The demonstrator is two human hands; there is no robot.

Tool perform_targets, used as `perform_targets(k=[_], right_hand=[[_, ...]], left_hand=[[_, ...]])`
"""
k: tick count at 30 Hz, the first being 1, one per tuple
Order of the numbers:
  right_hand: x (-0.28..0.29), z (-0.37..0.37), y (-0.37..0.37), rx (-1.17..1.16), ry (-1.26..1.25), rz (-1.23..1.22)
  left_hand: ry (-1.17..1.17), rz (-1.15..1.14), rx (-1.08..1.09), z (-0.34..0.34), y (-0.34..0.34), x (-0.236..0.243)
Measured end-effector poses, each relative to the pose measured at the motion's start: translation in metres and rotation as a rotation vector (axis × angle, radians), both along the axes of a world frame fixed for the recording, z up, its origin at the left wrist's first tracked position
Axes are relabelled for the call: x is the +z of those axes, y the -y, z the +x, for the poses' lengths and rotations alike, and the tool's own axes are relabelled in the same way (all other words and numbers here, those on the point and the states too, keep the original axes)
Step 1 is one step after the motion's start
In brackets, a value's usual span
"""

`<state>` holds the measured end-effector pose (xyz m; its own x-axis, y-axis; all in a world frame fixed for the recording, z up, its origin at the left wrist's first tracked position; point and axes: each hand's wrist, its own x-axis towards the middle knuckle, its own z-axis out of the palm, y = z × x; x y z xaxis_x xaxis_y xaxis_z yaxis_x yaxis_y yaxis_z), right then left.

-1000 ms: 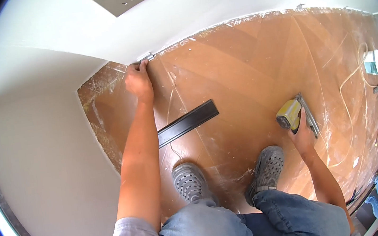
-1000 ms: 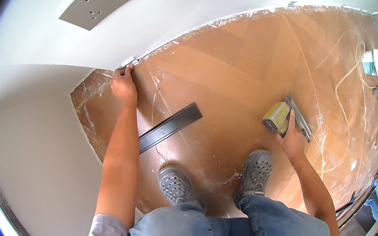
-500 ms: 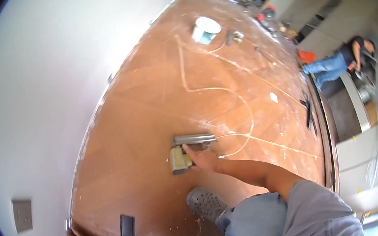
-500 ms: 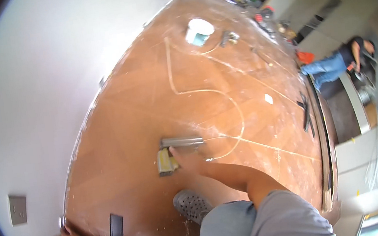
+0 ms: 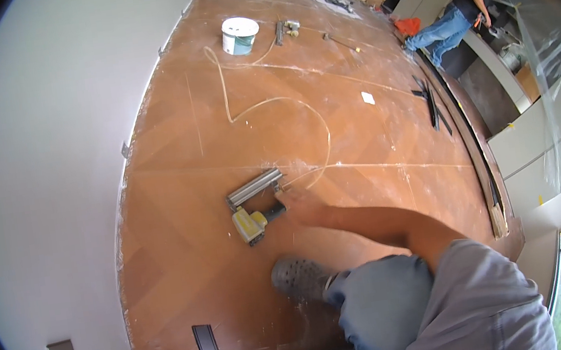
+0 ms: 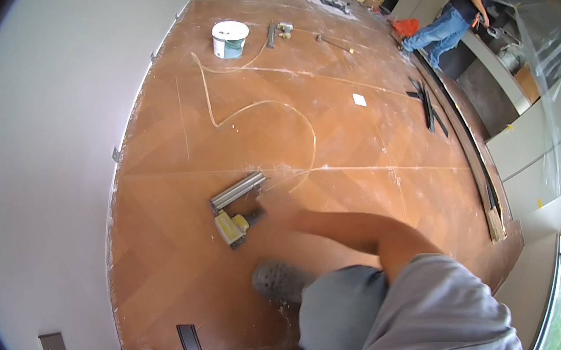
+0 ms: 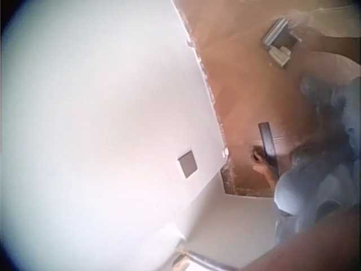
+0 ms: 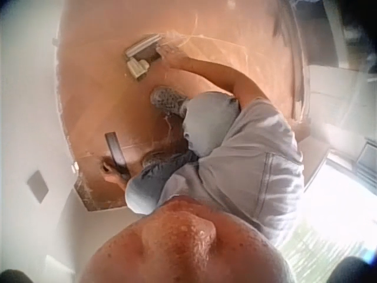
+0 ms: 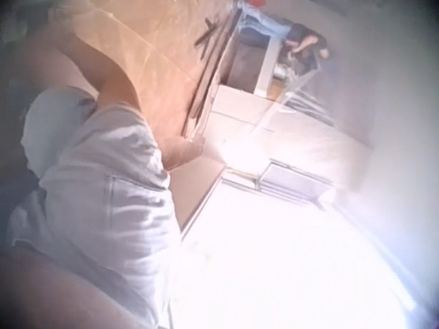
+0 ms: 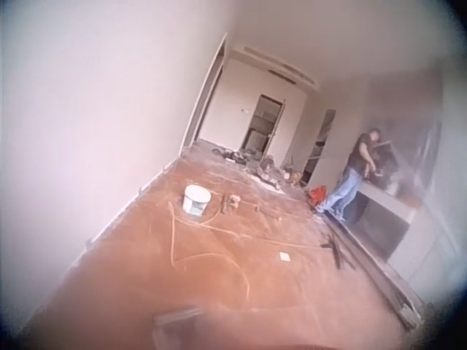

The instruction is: Measure, cut, and secure floor trim pieces along the wall using a nail gun and hammer.

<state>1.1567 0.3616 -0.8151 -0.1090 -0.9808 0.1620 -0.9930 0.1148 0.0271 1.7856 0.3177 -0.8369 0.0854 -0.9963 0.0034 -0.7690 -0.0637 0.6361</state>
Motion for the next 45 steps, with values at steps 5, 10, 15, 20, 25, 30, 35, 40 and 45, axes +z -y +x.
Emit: perform_targets(k=[5, 10, 15, 20, 25, 30, 35, 40, 45], right_hand=[[0.047, -0.102, -0.083, -0.27, -0.253, 0.213], [0.094, -0.2, -0.134, -0.781, -0.053, 0.179], [0.09, -0.297, -0.132, -0.88, 0.016, 0.301], [0.039, -0.399, -0.128, -0.868, 0.103, 0.297], [-0.029, -0.505, -0.125, -0.826, 0.132, 0.247], [-0.061, -0.596, -0.134, -0.719, 0.24, 0.014], [-0.079, -0.648, -0.149, -0.687, 0.286, -0.104], [-0.072, -0.694, -0.127, -0.577, 0.185, -0.346], [-0.073, -0.824, -0.036, -0.658, 0.148, -0.378]], left_hand=[[0.203, 0.129, -0.029, 0.034, 0.025, 0.01], [0.319, 0.02, -0.277, 0.056, 0.045, 0.065], [0.322, 0.295, -0.536, 0.021, 0.054, 0.11], [0.467, 0.467, -0.985, -0.124, 0.117, 0.161], [0.748, 0.335, -1.268, -0.384, 0.161, 0.177], [0.398, -0.221, -1.524, -0.694, 0.168, 0.141], [0.239, -0.157, -1.431, -0.923, 0.169, 0.052], [0.088, -0.572, -1.285, -1.092, 0.21, -0.032], [0.214, -0.42, -1.23, -1.17, 0.23, -0.052]])
